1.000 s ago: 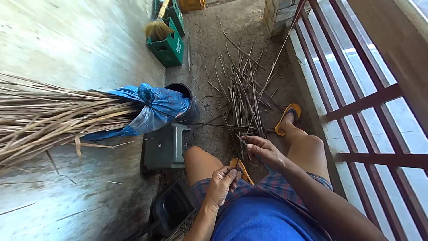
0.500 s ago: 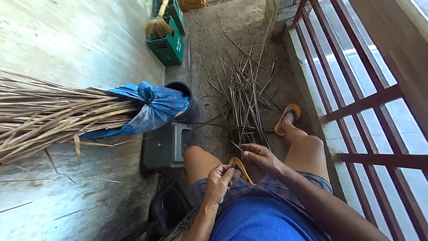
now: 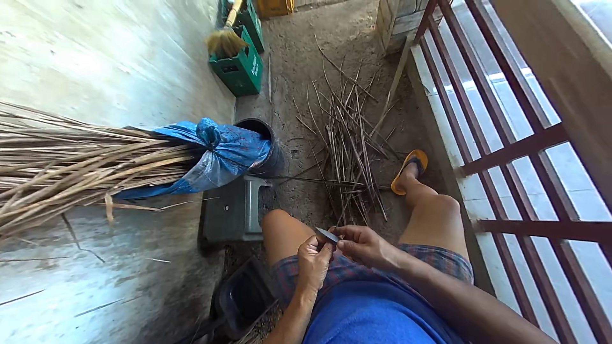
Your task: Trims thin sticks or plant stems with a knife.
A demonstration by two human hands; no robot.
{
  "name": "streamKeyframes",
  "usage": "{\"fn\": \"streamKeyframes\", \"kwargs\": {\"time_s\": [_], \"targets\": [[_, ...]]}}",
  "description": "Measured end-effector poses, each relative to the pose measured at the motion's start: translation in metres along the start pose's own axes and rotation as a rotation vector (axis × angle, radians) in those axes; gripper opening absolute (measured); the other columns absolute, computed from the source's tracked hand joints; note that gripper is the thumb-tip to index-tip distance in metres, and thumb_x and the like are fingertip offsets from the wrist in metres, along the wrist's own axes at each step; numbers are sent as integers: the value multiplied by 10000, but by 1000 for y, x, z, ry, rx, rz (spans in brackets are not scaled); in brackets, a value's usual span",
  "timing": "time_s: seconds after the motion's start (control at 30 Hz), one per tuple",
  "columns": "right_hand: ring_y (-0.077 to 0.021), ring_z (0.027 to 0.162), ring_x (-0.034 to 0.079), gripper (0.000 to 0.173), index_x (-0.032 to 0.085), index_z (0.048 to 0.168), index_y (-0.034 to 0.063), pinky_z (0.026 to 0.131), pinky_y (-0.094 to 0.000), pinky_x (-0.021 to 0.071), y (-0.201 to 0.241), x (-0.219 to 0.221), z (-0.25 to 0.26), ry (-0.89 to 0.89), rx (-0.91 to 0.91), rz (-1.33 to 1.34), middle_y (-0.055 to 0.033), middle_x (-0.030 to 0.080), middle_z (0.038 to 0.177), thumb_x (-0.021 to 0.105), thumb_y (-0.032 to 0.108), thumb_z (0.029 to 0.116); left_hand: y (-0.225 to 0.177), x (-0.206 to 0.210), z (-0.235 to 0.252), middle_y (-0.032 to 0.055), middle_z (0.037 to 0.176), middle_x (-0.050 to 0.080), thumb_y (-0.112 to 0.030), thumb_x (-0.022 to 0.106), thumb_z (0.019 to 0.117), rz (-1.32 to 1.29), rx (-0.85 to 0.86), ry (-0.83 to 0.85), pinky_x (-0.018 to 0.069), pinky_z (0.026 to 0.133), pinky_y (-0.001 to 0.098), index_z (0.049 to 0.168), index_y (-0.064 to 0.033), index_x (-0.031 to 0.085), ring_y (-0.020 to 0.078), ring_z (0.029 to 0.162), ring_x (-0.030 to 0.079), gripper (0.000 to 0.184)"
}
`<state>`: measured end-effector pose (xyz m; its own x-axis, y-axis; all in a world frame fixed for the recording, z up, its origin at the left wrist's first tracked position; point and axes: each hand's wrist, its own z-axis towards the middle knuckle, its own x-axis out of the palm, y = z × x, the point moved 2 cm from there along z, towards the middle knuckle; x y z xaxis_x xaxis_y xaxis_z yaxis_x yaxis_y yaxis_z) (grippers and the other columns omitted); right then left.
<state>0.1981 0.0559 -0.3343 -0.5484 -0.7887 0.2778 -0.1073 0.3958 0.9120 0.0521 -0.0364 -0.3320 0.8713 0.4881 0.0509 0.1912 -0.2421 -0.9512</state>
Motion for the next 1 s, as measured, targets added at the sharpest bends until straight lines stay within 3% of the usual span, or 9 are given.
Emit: {"fn": "streamKeyframes", "kwargs": {"time_s": [0.1,0.2,0.37,0.47,0.57,0.7,0.9,1.0], "targets": [[-16,570,516,336,603,1305,-8,510,-188,441,1,-8,3,-53,-35,1,8,650,843,561,177,1029,-4,0,0,47,725,698,66,647,922,-43,-70,9,482,483,164,943,50,715,34,534,583,73],[-11,532,474,340,595,1322,-5,486,-180,418,4,-23,7,-126,-37,13,45,583,769,543,180,1042,-7,1,-3,65,698,693,60,616,946,-118,-202,28,443,429,150,969,56,701,29,487,560,89],[14,603,502,328,632,1297,-10,553,-170,437,-9,-6,-1,16,-129,-58,24,643,847,531,185,1053,-10,3,-4,61,645,654,70,557,972,-253,-338,40,413,390,143,935,34,671,21,432,512,125],[11,593,499,339,633,1298,-21,545,-176,440,-6,-14,-1,-37,-152,-76,29,635,828,534,186,1048,-13,0,-7,54,630,644,53,537,996,-321,-407,76,420,380,138,956,33,665,19,415,511,136],[5,554,480,359,611,1324,-18,511,-172,426,-1,-30,3,-117,-143,-50,64,580,757,527,195,1048,-14,1,-9,43,613,631,46,528,995,-361,-410,100,426,384,138,948,25,665,17,409,508,146],[16,571,479,351,622,1326,-22,532,-174,428,-2,-7,-5,55,-137,-79,30,626,802,517,177,1057,-17,-1,-9,43,618,648,70,507,986,-354,-411,74,421,375,134,910,4,661,10,404,511,183],[10,501,453,350,614,1333,4,458,-161,393,1,-23,-1,0,-75,37,81,561,698,520,189,1051,-16,-3,-11,42,599,619,36,523,998,-404,-412,106,420,377,133,950,24,659,13,397,498,145],[9,531,464,352,621,1338,-4,491,-171,406,-2,-9,-8,90,-98,14,56,592,737,519,181,1057,-17,-2,-10,41,608,640,64,509,983,-413,-413,103,423,375,133,915,4,669,11,397,507,184]]}}
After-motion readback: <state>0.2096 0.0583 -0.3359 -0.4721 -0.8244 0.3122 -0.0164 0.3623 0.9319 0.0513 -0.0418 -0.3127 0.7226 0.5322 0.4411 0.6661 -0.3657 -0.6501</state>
